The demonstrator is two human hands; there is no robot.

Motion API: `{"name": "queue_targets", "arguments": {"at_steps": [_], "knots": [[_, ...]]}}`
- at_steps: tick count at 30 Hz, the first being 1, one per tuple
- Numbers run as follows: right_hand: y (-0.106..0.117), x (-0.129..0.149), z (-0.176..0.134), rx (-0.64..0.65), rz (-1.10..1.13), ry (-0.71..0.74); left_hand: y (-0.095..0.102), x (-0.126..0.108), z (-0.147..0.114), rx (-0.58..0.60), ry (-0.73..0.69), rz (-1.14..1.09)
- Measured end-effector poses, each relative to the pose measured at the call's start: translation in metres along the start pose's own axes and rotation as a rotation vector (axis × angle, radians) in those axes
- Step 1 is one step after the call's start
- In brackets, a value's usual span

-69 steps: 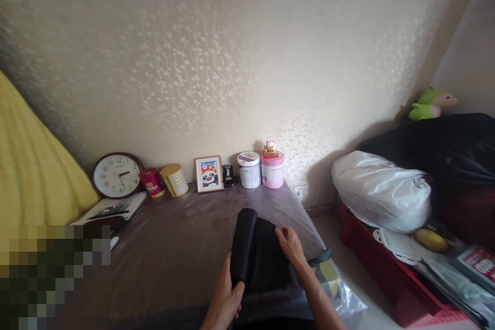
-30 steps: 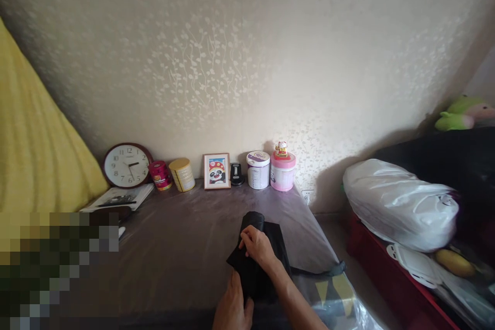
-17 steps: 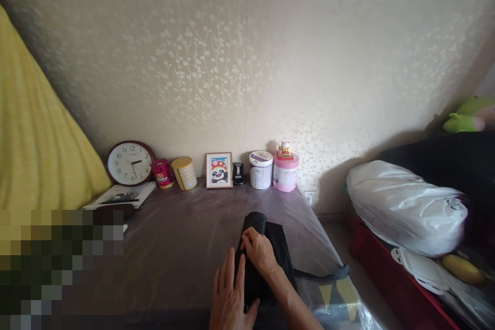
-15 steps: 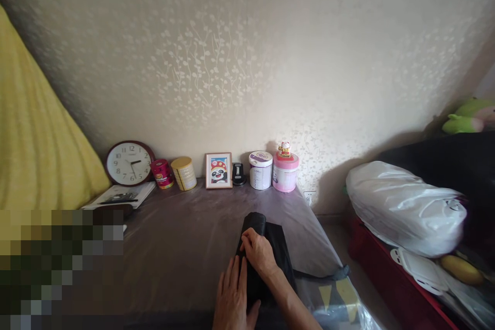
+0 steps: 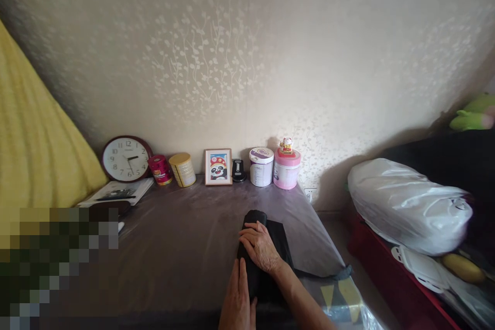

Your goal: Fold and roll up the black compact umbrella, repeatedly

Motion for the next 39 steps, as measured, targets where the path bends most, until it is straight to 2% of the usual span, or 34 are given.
{"name": "queue_targets", "arguments": {"at_steps": [9,14,17,21,25,30,39], "knots": [[-0.003,-0.024,0.037,-0.020,-0.018,-0.125,0.003,0.002,-0.002,0.052,-0.024,-0.004],[0.008,-0.039,0.045,-0.082,0.000,-0.250,0.004,-0.002,-0.004,0.077,-0.055,-0.041],[0.023,-0.059,0.037,-0.128,0.006,-0.356,0.008,-0.007,-0.006,0.046,-0.061,-0.062],[0.050,-0.104,0.013,-0.184,0.030,-0.572,0.015,-0.013,-0.009,-0.005,-0.051,-0.065],[0.063,-0.132,-0.014,-0.140,0.101,-0.709,0.017,-0.017,-0.009,0.004,-0.070,-0.058],[0.056,-0.126,-0.032,-0.040,0.194,-0.751,0.017,-0.015,-0.009,0.024,-0.069,0.009],[0.055,-0.092,-0.037,-0.052,0.251,-0.733,0.018,-0.013,-0.005,0.030,-0.089,0.028]]}}
Point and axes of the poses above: each hand's wrist, its own z-axis towards the middle knuckle, its own y-axis out of the back of the hand, x = y × z, the point moved 7 cm from there along z, towards the middle knuckle, and after that the axes turned 14 degrees about -y, right-handed, at the moved point
